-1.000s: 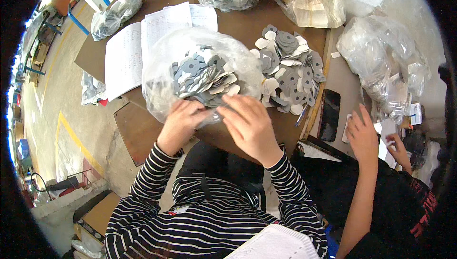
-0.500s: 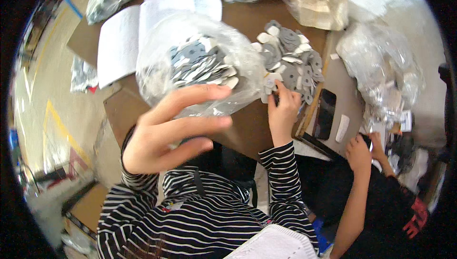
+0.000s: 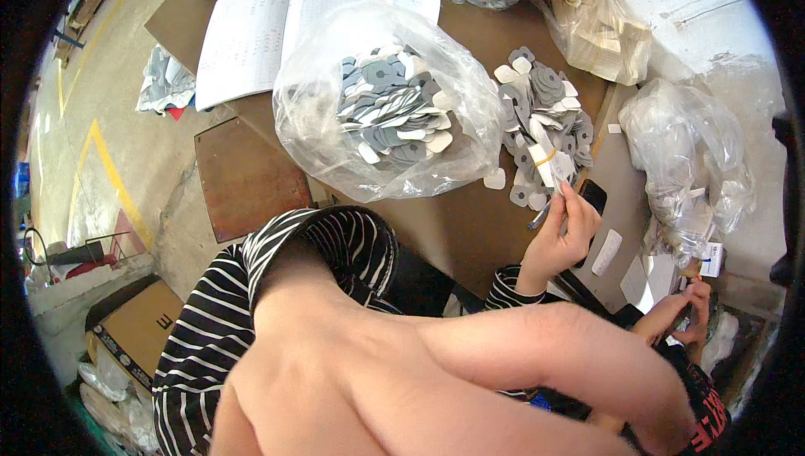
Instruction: The person picks up small gray and white foam pieces from a table and a plastic bag, then presses them together to form assembled units. The person places the assembled units into a pile on the table and continues the process with additional pieces.
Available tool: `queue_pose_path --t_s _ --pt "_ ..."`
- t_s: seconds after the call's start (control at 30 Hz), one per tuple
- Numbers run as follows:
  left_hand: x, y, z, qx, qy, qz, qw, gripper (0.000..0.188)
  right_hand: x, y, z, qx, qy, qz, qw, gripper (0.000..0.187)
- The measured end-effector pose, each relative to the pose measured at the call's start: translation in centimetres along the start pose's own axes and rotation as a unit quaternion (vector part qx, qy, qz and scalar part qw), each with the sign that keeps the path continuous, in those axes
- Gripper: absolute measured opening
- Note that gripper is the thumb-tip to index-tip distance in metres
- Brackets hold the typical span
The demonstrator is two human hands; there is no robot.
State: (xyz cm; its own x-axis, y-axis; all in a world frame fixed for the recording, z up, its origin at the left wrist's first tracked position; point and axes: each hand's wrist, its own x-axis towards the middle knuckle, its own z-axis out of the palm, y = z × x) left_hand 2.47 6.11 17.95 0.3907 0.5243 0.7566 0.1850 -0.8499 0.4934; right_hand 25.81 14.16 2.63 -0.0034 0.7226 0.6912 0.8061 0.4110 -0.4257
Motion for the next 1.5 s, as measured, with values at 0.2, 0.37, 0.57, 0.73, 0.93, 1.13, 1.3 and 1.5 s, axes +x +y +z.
queue_pose_path --t_s 0.2,0.37,0.57,0.73,0.93,1.13,1.3,1.5 --pt "0.3 0.9 1.4 -0.024 0.030 0.014 0.999 0.058 1.0 -0.7 -1.5 -0.034 0.011 -0.065 0.997 0.020" --pt "0.7 1.1 2.2 -0.020 0.051 0.015 0.998 0.058 1.0 -1.2 -1.9 -0.054 0.029 -0.084 0.995 0.020" --pt "1.4 0.7 3.2 -0.014 0.067 0.018 0.997 0.058 0.9 -0.8 -1.3 -0.041 0.054 -0.099 0.993 0.019" --pt "0.8 0.3 2.7 0.001 0.062 0.019 0.998 0.058 1.0 -0.4 -0.8 -0.037 0.062 -0.105 0.992 0.019" --pt "0.3 -0.1 1.7 0.006 0.051 0.018 0.999 0.058 1.1 -0.4 -1.0 -0.024 0.074 -0.114 0.990 0.019" --pt "-1.0 -2.2 0.0 0.055 0.057 0.005 0.997 0.059 1.4 -1.0 -1.5 0.003 0.097 -0.149 0.984 0.019" --pt "-3.2 -6.2 -2.3 0.201 0.086 -0.097 0.971 0.059 2.0 -3.1 -1.7 0.069 0.100 -0.197 0.973 0.013" --pt "-6.0 -8.6 -3.2 0.107 -0.094 -0.219 0.965 0.046 2.3 -7.2 -1.0 0.080 0.032 -0.313 0.946 0.010"
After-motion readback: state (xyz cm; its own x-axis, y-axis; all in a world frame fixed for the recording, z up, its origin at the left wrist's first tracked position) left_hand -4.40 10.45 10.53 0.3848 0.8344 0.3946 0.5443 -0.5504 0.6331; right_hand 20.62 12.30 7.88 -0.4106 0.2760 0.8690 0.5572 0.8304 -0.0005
